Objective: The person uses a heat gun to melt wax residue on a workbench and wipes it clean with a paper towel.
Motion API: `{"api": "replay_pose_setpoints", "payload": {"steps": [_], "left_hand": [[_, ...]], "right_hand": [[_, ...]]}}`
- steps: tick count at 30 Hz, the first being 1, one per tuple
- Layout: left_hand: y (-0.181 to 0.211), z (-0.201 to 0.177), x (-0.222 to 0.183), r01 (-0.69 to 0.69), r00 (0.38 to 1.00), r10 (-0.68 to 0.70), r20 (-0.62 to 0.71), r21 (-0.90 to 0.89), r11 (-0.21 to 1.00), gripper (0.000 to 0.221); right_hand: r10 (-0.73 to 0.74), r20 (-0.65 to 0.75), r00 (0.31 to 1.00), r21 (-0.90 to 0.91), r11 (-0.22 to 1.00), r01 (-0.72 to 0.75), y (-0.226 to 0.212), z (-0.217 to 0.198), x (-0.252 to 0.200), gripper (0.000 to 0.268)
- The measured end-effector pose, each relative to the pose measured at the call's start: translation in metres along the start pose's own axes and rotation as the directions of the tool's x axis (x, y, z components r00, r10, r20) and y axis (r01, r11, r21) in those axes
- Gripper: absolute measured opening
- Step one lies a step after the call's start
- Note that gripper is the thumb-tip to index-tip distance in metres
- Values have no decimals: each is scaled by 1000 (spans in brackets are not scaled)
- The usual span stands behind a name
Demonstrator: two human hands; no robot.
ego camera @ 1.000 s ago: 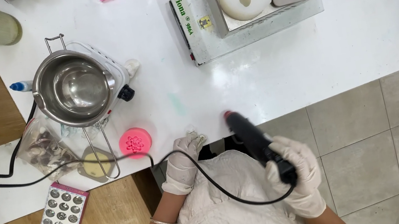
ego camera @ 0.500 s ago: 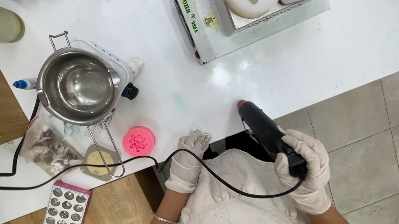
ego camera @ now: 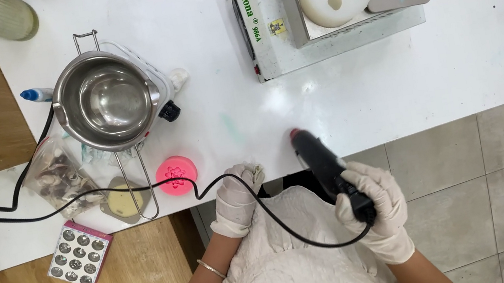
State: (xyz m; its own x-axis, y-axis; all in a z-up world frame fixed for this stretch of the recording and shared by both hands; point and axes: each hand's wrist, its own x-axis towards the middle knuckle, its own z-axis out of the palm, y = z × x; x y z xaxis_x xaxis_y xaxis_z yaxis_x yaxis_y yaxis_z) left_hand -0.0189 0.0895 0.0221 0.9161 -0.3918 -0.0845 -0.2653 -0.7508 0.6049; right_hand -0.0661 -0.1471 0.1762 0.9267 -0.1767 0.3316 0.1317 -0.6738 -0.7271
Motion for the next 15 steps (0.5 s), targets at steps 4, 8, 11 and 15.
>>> {"api": "replay_pose_setpoints", "payload": {"steps": [4, 8, 11, 15], "left_hand": [[3, -5, 2, 100, 995, -99, 14, -82, 992, 20], [17, -19, 11, 24, 997, -34, -74, -129, 991, 26], [30, -27, 17, 280, 949, -315, 8, -483, 830, 36], [34, -32, 18, 586, 766, -568, 303, -693, 421, 46]], "right_hand": [[-14, 84, 996, 31, 999, 11, -10, 9, 5, 40], [-49, 45, 998, 18, 999, 48, 3, 10, 13, 40], [-71, -33, 997, -48, 996, 70, 14, 1, 4, 39], [-4, -18, 1000, 19, 1000, 4, 11, -6, -5, 36]]}}
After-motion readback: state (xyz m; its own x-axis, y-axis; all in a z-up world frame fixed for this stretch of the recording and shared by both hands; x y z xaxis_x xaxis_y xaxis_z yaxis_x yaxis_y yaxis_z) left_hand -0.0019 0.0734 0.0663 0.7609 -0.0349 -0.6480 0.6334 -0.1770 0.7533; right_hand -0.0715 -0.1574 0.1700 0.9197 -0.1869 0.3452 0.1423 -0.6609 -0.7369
